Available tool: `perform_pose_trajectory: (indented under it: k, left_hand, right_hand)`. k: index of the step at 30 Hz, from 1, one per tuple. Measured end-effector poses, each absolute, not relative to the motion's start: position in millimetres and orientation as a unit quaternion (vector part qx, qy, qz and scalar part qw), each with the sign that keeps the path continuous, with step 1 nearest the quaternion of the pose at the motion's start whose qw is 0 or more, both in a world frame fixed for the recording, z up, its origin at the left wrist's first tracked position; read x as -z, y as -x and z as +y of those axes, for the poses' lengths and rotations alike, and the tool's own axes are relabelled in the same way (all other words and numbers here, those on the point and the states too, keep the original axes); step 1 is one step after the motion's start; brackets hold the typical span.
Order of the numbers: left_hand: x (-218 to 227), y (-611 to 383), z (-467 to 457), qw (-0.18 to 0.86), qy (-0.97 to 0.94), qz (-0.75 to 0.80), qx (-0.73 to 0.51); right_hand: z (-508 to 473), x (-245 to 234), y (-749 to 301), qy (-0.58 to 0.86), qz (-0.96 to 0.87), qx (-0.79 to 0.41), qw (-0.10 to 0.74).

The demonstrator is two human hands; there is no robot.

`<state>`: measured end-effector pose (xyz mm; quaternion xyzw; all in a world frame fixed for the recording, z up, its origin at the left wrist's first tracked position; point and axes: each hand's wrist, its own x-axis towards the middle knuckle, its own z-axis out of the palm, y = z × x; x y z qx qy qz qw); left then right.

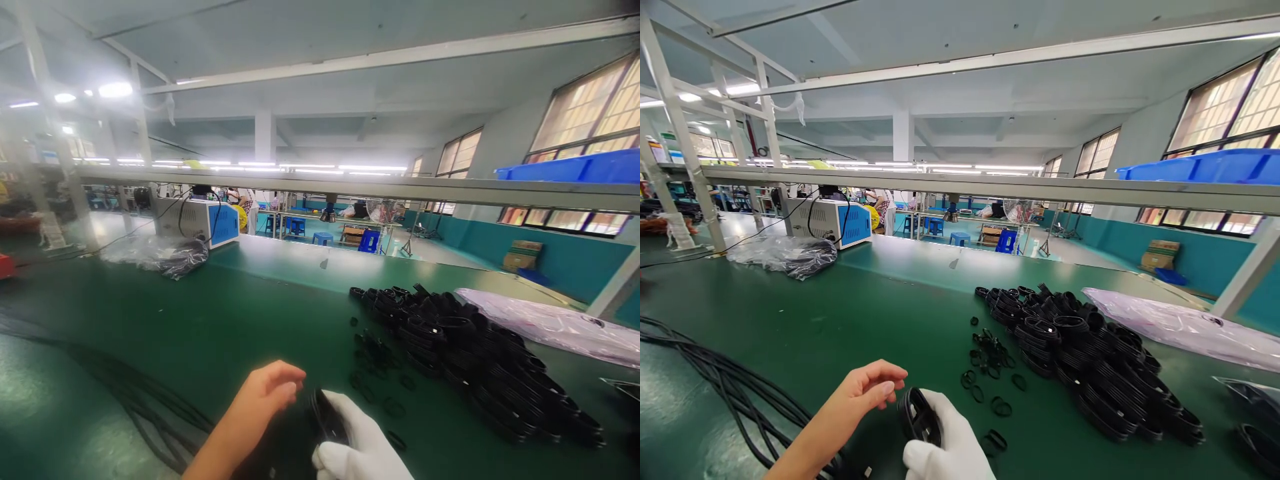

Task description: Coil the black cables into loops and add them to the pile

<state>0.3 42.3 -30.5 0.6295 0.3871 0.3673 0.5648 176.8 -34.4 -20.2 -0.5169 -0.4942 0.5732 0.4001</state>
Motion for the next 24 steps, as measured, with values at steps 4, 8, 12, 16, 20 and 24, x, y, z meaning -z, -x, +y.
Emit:
perform_pose_trajectory:
  k: [4,8,12,16,20,24]
  left_hand:
    - [31,1,46,0.531,-0.616,0.435,-0.385]
    - [31,2,46,0.523,-0.618,0.444,-0.382]
    - [34,5,46,0.513,-0.625,0.458,-0.368]
    - [34,6,45,0.492,-0.647,0.469,-0.346]
    - [33,6,43,0.469,-0.669,0.48,-0.32]
    - [31,6,42,0.457,-0.677,0.484,-0.314]
  right_hand:
    - [-27,25,-176,0.636,-0.644,-0.342,0.251]
    - [-22,40,-178,0.678,-0.649,-0.318,0.136]
    - [-23,37,-201,0.652,-0.57,-0.403,0.297]
    - [-24,26,-218,0.676,-0.497,-0.39,0.38]
    - [-27,20,-200,0.671,-0.599,-0.334,0.283]
    - [-26,25,-175,0.677,-0.663,-0.296,0.123]
